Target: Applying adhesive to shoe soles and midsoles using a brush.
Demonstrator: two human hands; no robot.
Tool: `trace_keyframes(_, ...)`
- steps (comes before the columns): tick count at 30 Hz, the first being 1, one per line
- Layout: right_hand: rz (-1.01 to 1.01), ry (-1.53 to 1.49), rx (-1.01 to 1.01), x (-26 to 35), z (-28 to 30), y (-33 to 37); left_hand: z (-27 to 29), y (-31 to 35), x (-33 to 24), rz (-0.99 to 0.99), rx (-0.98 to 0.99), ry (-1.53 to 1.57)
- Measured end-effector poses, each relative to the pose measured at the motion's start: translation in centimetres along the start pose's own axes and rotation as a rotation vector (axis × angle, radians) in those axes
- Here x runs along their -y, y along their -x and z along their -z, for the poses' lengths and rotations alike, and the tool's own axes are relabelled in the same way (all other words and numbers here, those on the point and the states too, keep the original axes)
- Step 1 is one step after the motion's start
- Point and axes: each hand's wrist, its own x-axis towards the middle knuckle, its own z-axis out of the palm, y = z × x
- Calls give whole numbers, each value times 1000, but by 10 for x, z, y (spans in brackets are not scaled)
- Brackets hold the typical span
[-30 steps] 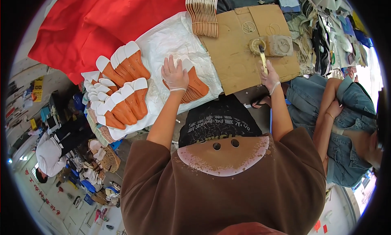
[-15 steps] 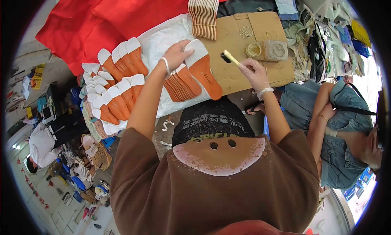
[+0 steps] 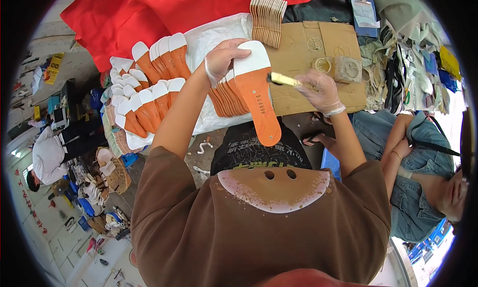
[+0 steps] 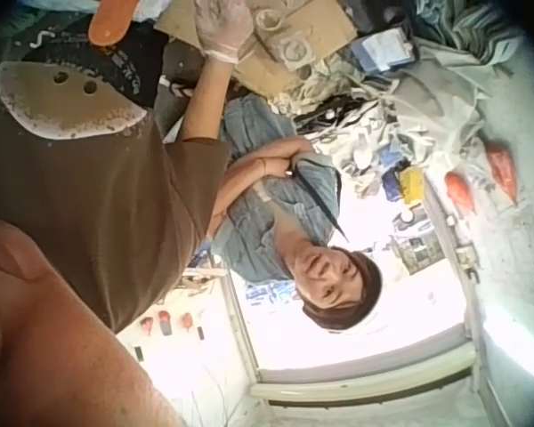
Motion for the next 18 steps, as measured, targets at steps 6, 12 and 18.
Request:
trace_keyframes(6,-42,-214,256,16,5,12,11,9,1,-39,-95,-5)
trace_keyframes(12,-149,-258,363,19,30,12,26,11,-7,-132,-98,137)
trace_keyframes(18,-269,-329,171,-5,49,20,20,33,-29,-322,-350,212)
